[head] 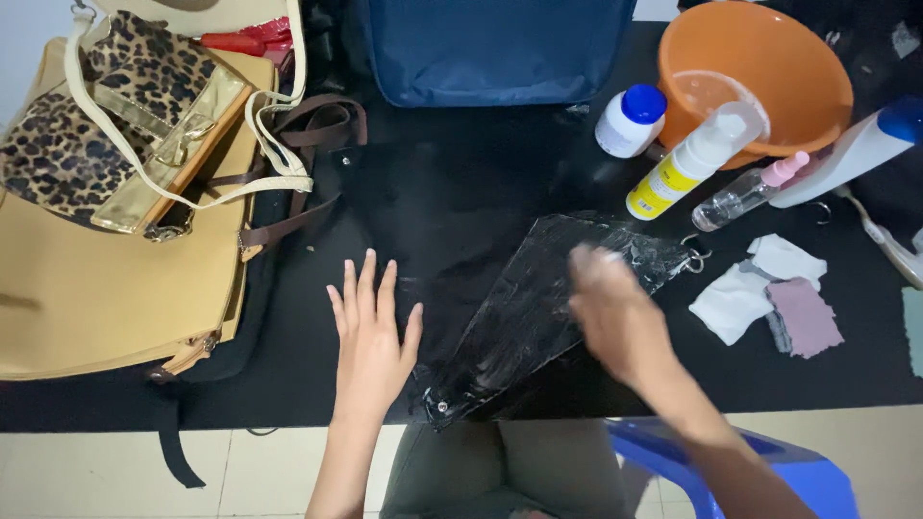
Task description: The person is applying a liquid from a bottle and using a white cloth to polish or clean a black leather sheet on a workbench.
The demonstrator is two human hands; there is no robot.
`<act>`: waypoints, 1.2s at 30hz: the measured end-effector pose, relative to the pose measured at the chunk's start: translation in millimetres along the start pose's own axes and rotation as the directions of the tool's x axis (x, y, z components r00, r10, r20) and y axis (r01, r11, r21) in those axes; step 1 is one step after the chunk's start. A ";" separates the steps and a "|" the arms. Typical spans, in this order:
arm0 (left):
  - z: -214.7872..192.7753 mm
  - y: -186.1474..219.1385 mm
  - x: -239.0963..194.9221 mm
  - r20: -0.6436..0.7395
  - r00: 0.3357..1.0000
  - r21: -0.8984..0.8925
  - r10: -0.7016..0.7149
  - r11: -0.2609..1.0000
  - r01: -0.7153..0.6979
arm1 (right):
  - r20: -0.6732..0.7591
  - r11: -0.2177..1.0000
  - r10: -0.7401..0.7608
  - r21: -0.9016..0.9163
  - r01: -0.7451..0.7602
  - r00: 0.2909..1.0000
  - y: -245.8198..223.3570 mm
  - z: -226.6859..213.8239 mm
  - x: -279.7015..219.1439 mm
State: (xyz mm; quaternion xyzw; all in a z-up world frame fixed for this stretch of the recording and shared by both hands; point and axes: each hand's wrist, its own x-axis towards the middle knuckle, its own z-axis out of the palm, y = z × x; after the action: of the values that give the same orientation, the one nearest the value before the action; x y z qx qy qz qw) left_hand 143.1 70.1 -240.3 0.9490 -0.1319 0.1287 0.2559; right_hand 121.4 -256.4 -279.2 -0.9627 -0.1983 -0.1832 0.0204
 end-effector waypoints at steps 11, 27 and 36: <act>5.6 -3.2 1.2 0.018 1.000 0.062 0.023 0.998 -0.024 | 0.004 0.739 -0.391 0.597 0.312 0.920 -65.3 -14.7 -10.0; 3.7 -2.3 -4.1 0.007 1.000 0.041 0.003 0.999 -0.003 | 0.063 0.761 -0.294 0.620 0.193 0.954 -39.0 -54.4 -5.1; 6.8 -3.5 -2.8 -0.004 1.000 0.024 -0.010 1.000 0.010 | 0.159 0.863 0.053 0.489 -0.125 0.986 -82.5 -18.3 -5.4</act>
State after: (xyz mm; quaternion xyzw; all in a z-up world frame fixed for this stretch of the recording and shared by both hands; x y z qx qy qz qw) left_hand 142.8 70.0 -248.4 0.9525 -0.1250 0.1307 0.2451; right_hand 78.4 -184.5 -266.8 -0.9435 -0.1949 -0.0567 0.2621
